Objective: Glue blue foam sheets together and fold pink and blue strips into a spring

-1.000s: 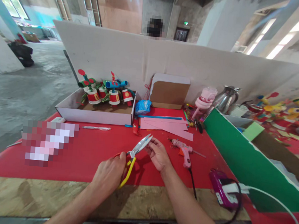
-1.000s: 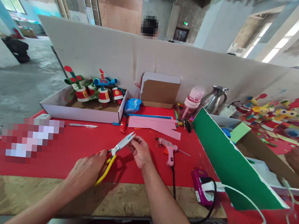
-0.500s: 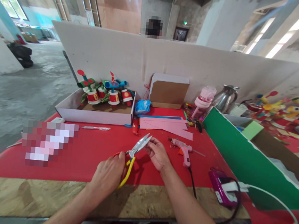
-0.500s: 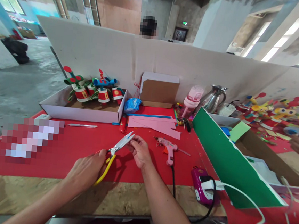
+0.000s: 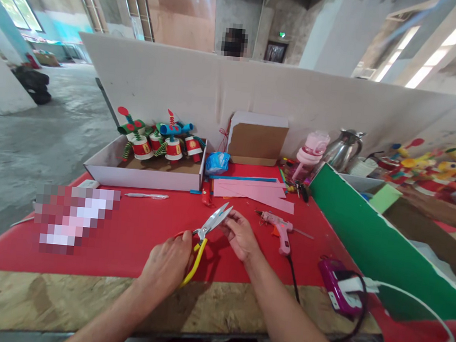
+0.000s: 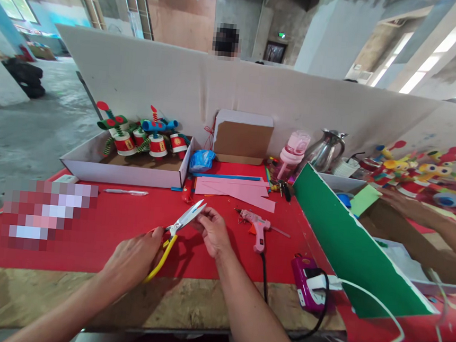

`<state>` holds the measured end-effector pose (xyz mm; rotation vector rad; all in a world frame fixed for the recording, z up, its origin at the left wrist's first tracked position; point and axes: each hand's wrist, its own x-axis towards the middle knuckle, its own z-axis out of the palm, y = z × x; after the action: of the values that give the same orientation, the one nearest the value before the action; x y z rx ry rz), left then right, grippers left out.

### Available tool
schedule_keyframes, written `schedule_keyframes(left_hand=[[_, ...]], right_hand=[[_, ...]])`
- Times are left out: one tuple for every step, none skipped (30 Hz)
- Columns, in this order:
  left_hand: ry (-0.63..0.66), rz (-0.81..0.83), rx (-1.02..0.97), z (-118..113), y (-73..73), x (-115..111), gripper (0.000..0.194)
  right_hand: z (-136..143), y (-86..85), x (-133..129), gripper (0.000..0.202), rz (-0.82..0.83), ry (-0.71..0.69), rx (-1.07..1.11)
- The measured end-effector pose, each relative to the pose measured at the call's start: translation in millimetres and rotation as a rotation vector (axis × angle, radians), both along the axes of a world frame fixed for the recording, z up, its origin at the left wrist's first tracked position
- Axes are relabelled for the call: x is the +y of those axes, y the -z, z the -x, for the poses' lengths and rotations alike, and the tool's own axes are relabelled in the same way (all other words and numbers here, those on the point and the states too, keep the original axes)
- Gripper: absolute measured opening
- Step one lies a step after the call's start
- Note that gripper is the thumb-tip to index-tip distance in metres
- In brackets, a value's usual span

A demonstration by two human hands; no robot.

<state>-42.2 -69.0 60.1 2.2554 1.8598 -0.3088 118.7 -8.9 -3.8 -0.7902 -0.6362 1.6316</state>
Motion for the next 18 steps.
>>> schedule_keyframes(left_hand=[[0.001, 0.000, 0.004, -0.2, -0.3, 0.1, 0.022], [0.003, -0.002, 0.007, -0.4, -0.6, 0.2, 0.022], [0.004, -0.003, 0.007, -0.7, -0.7, 0.2, 0.022], [0.002, -0.004, 0.005, -0.9, -0.6, 0.2, 0.022], [-0.001, -0.005, 0.003, -1.1, -0.6, 0.2, 0.022], [-0.001, -0.002, 0.001, -1.3, -0.5, 0.0, 0.022], [-0.001, 0.002, 0.000, -1.5, -0.6, -0.2, 0.022], [-0.001, 0.009, 0.000, -1.5, -0.7, -0.4, 0.022], [-0.003, 0.021, 0.000, -1.2, -0.9, -0.5, 0.022], [-0.003, 0.033, -0.003, -0.5, -1.1, -0.4, 0.022], [-0.003, 0.044, -0.010, 1.0, -1.2, -0.1, 0.022], [-0.007, 0.053, -0.019, 3.5, -1.1, 0.5, 0.022], [-0.015, 0.056, -0.025, 6.9, -0.8, 1.5, 0.023], [-0.027, 0.053, -0.026, 11.5, -0.3, 2.8, 0.025], [-0.043, 0.044, -0.019, 17.2, 0.4, 4.3, 0.026], [-0.062, 0.032, -0.005, 23.9, 1.2, 6.0, 0.028], [-0.081, 0.021, 0.015, 31.2, 2.0, 7.7, 0.029], [-0.100, 0.013, 0.037, 39.1, 2.5, 9.4, 0.031]], right_hand=[[-0.2, 0.3, 0.1, 0.021, -0.002, -0.002, 0.001], [-0.3, 0.5, 0.1, 0.021, -0.004, -0.001, 0.002], [-0.5, 0.6, 0.1, 0.020, -0.007, 0.001, 0.002], [-0.7, 0.7, 0.2, 0.020, -0.009, 0.004, 0.003], [-0.8, 0.7, 0.2, 0.020, -0.011, 0.006, 0.005], [-0.9, 0.7, 0.3, 0.020, -0.012, 0.006, 0.008], [-1.0, 0.7, 0.4, 0.021, -0.012, 0.006, 0.013], [-1.1, 0.6, 0.6, 0.021, -0.010, 0.007, 0.019], [-1.3, 0.5, 0.9, 0.022, -0.008, 0.010, 0.026], [-1.5, 0.3, 1.3, 0.024, -0.005, 0.020, 0.034], [-1.9, 0.0, 1.7, 0.025, -0.003, 0.033, 0.042], [-2.3, -0.4, 2.2, 0.025, -0.001, 0.049, 0.051], [-2.7, -0.9, 2.6, 0.025, 0.000, 0.063, 0.061], [-3.2, -1.4, 3.0, 0.025, 0.001, 0.074, 0.071], [-3.7, -2.1, 3.3, 0.025, 0.002, 0.080, 0.079], [-4.1, -2.7, 3.5, 0.025, 0.005, 0.079, 0.085], [-4.4, -3.2, 3.6, 0.026, 0.008, 0.074, 0.090], [-4.6, -3.5, 3.7, 0.028, 0.013, 0.065, 0.094]])
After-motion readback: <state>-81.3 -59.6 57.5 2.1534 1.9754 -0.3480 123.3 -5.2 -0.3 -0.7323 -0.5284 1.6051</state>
